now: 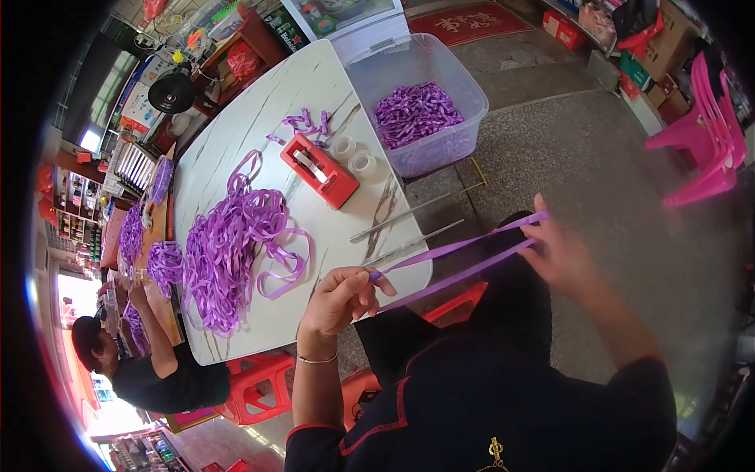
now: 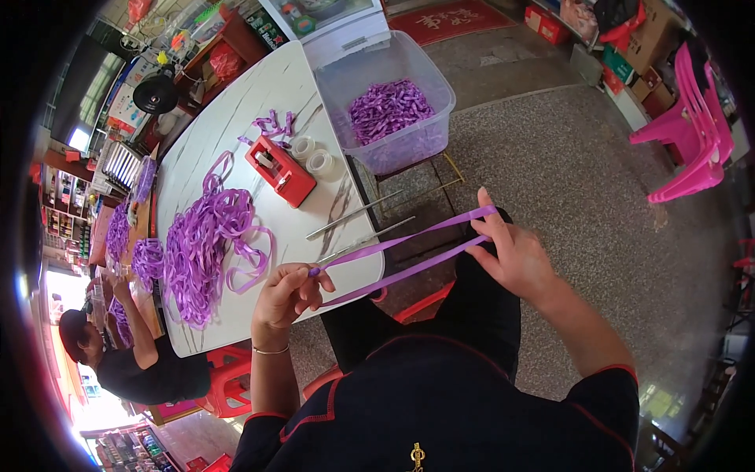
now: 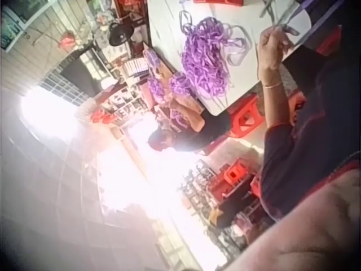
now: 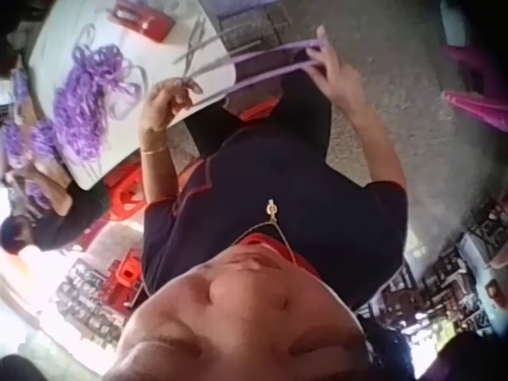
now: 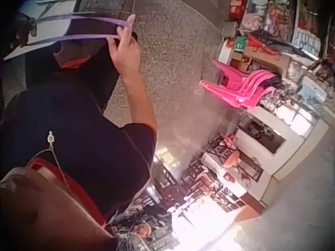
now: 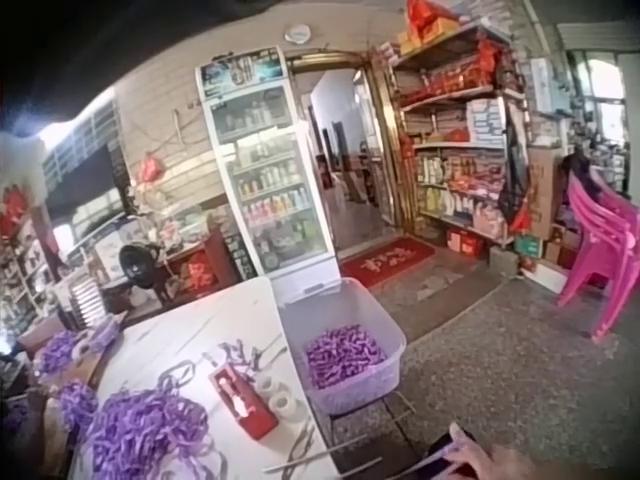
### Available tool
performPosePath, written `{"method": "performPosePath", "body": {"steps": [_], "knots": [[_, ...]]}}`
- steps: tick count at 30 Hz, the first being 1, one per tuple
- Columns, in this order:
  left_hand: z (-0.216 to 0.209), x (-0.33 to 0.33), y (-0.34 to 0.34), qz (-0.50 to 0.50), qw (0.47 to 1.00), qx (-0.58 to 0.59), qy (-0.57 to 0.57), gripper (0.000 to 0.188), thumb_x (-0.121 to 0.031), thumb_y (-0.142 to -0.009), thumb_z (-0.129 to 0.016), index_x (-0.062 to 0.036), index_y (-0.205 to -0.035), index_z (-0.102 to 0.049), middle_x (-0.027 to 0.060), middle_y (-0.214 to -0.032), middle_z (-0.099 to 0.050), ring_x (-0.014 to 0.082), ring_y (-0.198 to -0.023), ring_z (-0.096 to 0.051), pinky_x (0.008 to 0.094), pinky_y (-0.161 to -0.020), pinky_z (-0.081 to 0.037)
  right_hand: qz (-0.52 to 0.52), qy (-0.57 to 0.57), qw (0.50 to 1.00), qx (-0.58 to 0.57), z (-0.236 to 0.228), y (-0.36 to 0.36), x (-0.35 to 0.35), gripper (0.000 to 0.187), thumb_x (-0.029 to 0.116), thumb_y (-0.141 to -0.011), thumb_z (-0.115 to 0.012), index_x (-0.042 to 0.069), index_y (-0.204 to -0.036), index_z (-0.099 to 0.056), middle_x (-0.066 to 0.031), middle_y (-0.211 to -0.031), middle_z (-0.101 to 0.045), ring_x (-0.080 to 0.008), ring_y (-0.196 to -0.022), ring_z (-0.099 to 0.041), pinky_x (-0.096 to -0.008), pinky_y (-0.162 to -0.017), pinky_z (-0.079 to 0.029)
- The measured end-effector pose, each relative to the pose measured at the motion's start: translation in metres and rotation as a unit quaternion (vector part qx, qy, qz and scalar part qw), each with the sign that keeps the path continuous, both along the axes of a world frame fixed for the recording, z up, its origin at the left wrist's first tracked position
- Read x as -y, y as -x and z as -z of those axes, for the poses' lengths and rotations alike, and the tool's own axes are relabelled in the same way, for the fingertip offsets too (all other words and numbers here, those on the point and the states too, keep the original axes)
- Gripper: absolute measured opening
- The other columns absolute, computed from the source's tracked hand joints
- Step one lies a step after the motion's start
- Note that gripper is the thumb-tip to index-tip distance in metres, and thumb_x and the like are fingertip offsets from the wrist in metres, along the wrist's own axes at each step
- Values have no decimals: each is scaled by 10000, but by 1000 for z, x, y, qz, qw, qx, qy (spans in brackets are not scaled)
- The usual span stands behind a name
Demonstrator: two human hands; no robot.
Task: Making small decorative bows from purple ribbon using manual folding, scissors, and a tape dispenser.
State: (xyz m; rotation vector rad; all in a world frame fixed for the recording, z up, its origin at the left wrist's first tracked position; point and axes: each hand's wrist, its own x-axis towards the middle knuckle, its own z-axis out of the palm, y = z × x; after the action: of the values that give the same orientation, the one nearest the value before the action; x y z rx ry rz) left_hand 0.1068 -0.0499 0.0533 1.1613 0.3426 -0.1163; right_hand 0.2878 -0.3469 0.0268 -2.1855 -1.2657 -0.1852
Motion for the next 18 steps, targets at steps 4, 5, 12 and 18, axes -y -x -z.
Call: {"method": "performPosePath", "body": {"steps": [4, 5, 12, 18], "knots": [[2, 1, -2, -9, 999, 23, 47, 355, -208, -897, -468, -15, -601, -500, 214, -803, -612, 73, -387, -377, 235, -488, -437, -14, -59, 979, -196, 14, 8, -8, 760, 84, -805, -627, 26, -1399, -157, -184, -1039, -619, -234, -692, -645, -318, -639, -527], [2, 1, -2, 11, 996, 32, 81, 342, -208, -903, -471, -12, -625, -515, 207, -829, -620, 76, -418, -399, 245, -519, -451, -21, -87, 970, -226, 14, 10, -13, 789, 87, -803, -634, 31, -1405, -127, -195, -1082, -597, -223, -675, -642, -309, -621, -527], [-6, 17, -11, 7, 995, 35, 97, 370, -212, -882, -472, -34, -558, -461, 223, -759, -601, 76, -342, -373, 247, -409, -414, -173, -196, 955, -143, 6, 19, -59, 1039, 187, -701, -765, 66, -1424, -28, -232, -1337, -380, -246, -885, -592, -305, -748, -498], [-12, 28, -15, 40, 994, 56, 83, 374, -216, -886, -474, -33, -560, -466, 218, -764, -608, 82, -370, -412, 236, -447, -429, -215, -240, 945, -63, -25, 31, -89, 708, 244, -680, -765, 7, -1257, -431, -153, -1203, -508, -277, -915, -588, -361, -829, -450]]}}
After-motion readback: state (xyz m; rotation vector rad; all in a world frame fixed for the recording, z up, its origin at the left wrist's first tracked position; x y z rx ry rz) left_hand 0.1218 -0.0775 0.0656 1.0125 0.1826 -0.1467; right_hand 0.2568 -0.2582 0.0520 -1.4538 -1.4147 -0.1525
